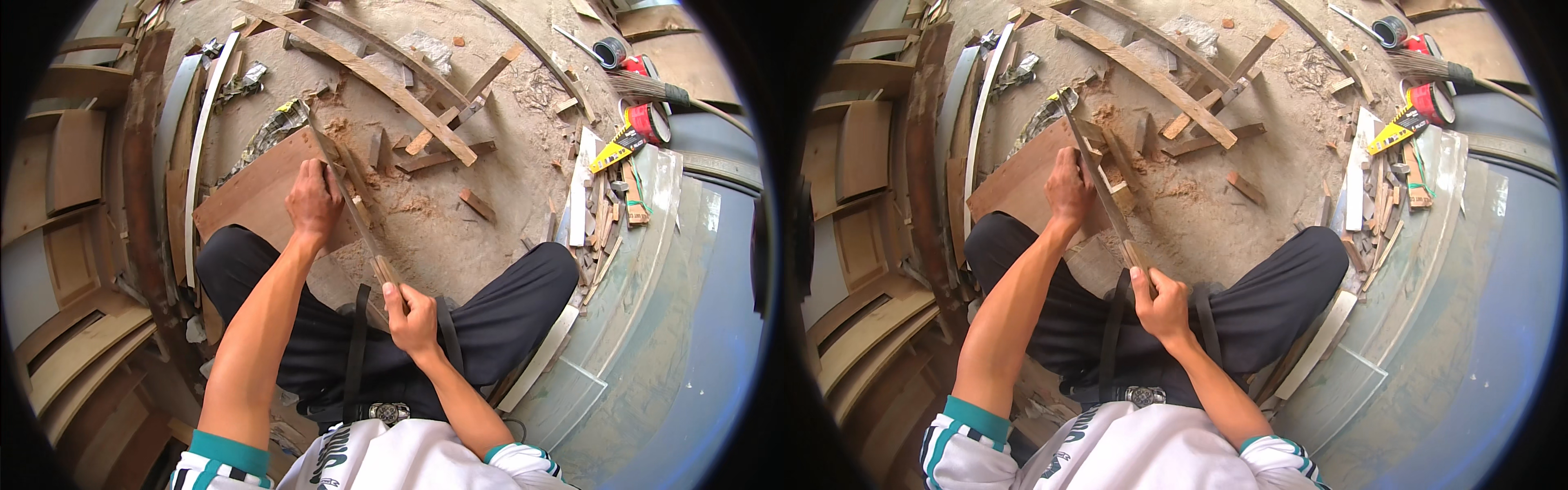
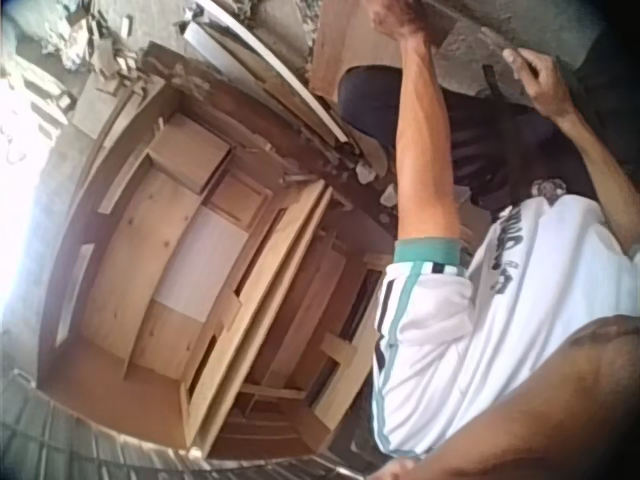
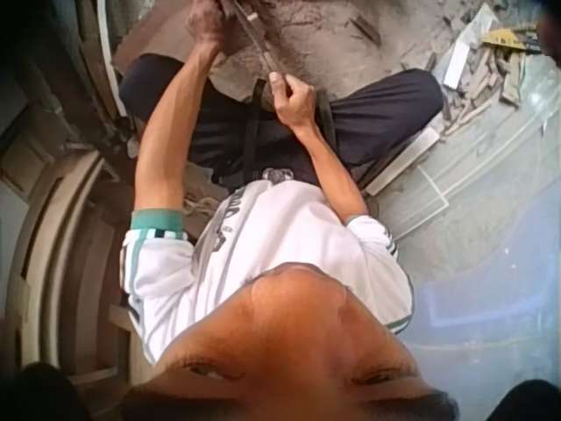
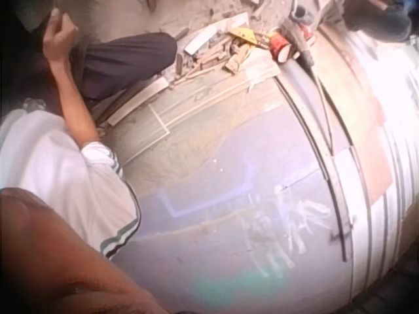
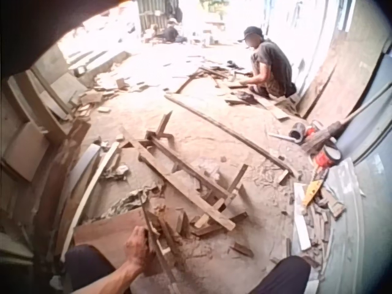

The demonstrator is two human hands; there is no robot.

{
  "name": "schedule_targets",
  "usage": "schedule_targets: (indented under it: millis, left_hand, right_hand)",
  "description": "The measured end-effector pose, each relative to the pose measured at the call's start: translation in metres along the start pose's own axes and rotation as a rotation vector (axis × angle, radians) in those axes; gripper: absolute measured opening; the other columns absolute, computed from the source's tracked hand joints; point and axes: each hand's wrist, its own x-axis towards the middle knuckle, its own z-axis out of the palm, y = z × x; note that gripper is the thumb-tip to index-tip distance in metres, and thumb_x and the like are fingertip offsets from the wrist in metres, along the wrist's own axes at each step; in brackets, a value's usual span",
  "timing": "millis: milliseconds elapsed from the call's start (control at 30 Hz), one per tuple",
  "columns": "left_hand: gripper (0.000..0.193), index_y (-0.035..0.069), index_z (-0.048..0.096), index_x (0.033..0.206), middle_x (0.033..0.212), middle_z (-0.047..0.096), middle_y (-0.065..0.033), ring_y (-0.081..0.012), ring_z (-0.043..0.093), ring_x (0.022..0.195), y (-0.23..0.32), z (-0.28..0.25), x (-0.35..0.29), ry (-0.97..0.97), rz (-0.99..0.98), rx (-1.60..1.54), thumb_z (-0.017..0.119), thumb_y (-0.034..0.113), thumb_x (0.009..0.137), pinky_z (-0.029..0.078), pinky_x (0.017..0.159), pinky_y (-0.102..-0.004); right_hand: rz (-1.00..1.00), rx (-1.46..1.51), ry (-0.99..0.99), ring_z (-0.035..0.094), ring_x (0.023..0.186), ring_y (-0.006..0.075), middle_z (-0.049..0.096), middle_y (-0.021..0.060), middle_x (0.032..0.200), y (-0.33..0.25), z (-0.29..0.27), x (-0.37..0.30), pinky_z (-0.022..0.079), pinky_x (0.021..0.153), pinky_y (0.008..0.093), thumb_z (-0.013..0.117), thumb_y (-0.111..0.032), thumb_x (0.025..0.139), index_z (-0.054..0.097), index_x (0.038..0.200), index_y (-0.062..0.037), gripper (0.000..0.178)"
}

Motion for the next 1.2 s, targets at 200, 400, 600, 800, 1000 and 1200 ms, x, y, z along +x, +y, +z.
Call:
schedule_targets:
  millis: [200, 400, 600, 800, 1000, 1200]
  left_hand:
    - [0.012, 0.01, 0.053, 0.095, 0.092, 0.061, -0.0114, -0.0373, 0.065, 0.08, 0.003, 0.005, 0.001, 0.038, -0.06, -0.001, 0.055, 0.022, 0.097, 0.052, 0.066, -0.0497]
    - [0.017, 0.009, 0.054, 0.095, 0.095, 0.062, -0.0124, -0.0379, 0.065, 0.084, 0.005, 0.004, 0.002, 0.022, -0.082, -0.003, 0.051, 0.025, 0.099, 0.051, 0.069, -0.0519]
    - [0.026, 0.008, 0.059, 0.092, 0.096, 0.063, -0.0126, -0.0345, 0.061, 0.093, -0.012, 0.011, 0.009, 0.077, -0.031, 0.145, 0.049, 0.03, 0.101, 0.048, 0.082, -0.0458]
    - [0.039, 0.006, 0.063, 0.113, 0.131, 0.049, -0.0137, -0.0311, 0.038, 0.13, -0.001, 0.01, 0.018, -0.052, -0.272, 0.198, 0.047, 0.038, 0.098, 0.025, 0.108, -0.0511]
    - [0.037, 0.003, 0.06, 0.113, 0.139, 0.044, -0.0162, -0.0305, 0.03, 0.139, -0.001, 0.013, 0.016, -0.007, -0.412, 0.099, 0.048, 0.032, 0.094, 0.019, 0.114, -0.0522]
    - [0.035, 0.007, 0.062, 0.112, 0.134, 0.047, -0.0126, -0.0306, 0.038, 0.132, 0.0, 0.021, 0.017, 0.063, -0.374, 0.252, 0.052, 0.033, 0.092, 0.023, 0.112, -0.0504]
  right_hand:
    - [0.011, 0.082, 0.014, 0.047, 0.045, 0.0256, 0.048, 0.0188, 0.053, -0.009, 0.025, 0.052, 0.039, 0.048, 0.0402, 0.06, -0.033, 0.099, 0.054, 0.068, 0.002, 0.048]
    - [0.1, 0.041, -0.011, 0.042, 0.048, 0.0183, 0.044, 0.0139, 0.051, 0.003, 0.004, -0.006, 0.035, 0.048, 0.0385, 0.06, -0.036, 0.1, 0.051, 0.066, 0.0018, 0.052]
    - [0.048, 0.064, 0.004, 0.042, 0.048, 0.0181, 0.043, 0.0146, 0.051, 0.003, 0.007, 0.001, 0.035, 0.049, 0.0393, 0.059, -0.036, 0.1, 0.049, 0.064, 0.0025, 0.054]
    - [0.009, 0.01, 0.011, 0.041, 0.048, 0.0211, 0.044, 0.0176, 0.052, 0.008, 0.006, 0.002, 0.035, 0.049, 0.0409, 0.059, -0.036, 0.1, 0.048, 0.064, 0.0029, 0.054]
    - [0.04, 0.002, -0.012, 0.04, 0.047, 0.0212, 0.044, 0.0172, 0.052, 0.003, 0.005, -0.004, 0.034, 0.049, 0.041, 0.06, -0.035, 0.1, 0.047, 0.064, 0.0028, 0.053]
    - [0.086, -0.016, -0.048, 0.043, 0.05, 0.0183, 0.047, 0.0127, 0.053, 0.0, -0.001, 0.0, 0.035, 0.05, 0.0382, 0.058, -0.035, 0.1, 0.051, 0.065, 0.0021, 0.052]
